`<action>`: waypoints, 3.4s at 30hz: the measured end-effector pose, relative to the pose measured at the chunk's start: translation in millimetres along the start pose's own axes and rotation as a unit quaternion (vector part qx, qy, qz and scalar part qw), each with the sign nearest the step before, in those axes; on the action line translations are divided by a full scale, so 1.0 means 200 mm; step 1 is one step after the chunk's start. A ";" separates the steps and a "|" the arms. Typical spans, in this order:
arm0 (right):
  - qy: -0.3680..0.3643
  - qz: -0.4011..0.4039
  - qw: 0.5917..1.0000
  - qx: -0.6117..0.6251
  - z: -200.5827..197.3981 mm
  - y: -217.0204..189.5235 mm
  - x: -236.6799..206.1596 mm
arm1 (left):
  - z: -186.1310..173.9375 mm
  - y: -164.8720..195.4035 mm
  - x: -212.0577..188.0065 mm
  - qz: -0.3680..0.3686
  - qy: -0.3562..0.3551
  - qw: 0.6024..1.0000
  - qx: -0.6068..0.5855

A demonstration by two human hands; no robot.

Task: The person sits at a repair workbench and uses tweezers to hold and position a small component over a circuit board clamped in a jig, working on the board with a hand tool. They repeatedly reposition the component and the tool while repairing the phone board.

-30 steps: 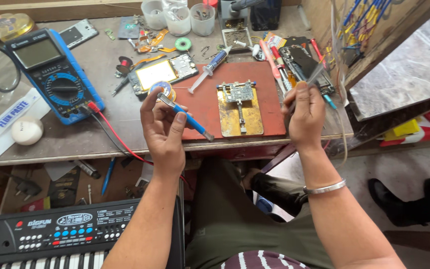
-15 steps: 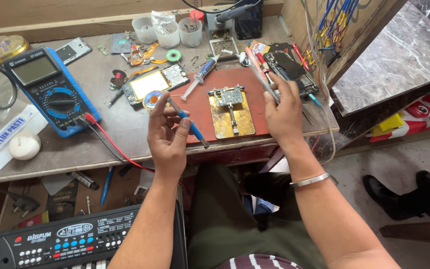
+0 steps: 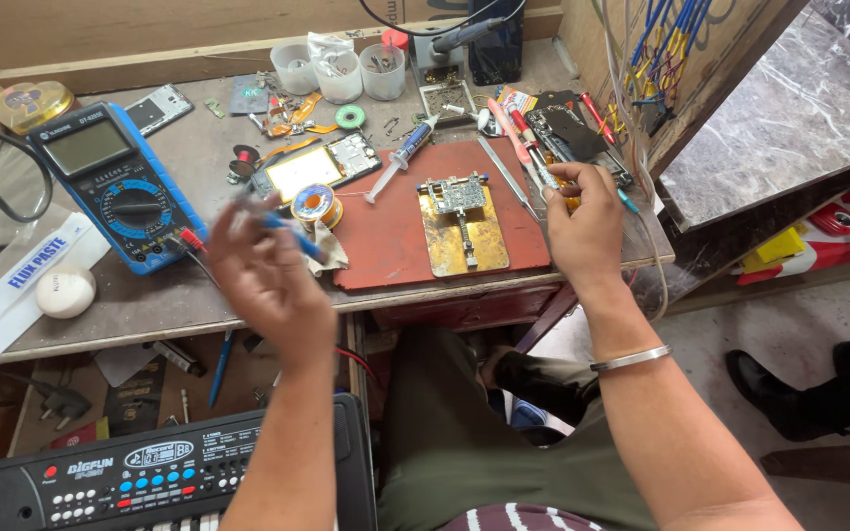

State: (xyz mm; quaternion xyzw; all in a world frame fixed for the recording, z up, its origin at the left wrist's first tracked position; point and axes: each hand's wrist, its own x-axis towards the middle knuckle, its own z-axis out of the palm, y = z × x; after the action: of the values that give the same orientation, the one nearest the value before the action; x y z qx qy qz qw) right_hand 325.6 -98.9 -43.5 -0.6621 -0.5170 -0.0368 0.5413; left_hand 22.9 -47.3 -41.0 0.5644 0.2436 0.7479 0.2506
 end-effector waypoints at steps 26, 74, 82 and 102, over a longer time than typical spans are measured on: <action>-0.028 0.013 0.989 -0.144 0.03 0.00 0.00 | -0.13 -0.15 0.10 -0.101 0.028 0.983 0.153; 0.104 0.004 0.983 0.149 -0.01 0.05 -0.07 | -0.18 -0.11 0.24 -0.099 -0.003 0.924 0.369; 0.095 0.049 0.968 0.228 -0.01 0.07 -0.07 | -0.17 -0.14 0.23 -0.092 -0.005 0.903 0.420; 0.111 0.039 0.948 0.297 -0.04 -0.06 -0.01 | -0.09 0.11 0.25 0.005 0.032 0.930 0.366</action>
State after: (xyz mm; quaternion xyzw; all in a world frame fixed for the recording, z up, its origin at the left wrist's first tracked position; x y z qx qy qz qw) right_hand 318.8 -107.6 -33.6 -0.4825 -0.4151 0.0657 0.7685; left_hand -8.0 -33.1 6.4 0.5938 0.5055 0.6258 0.0153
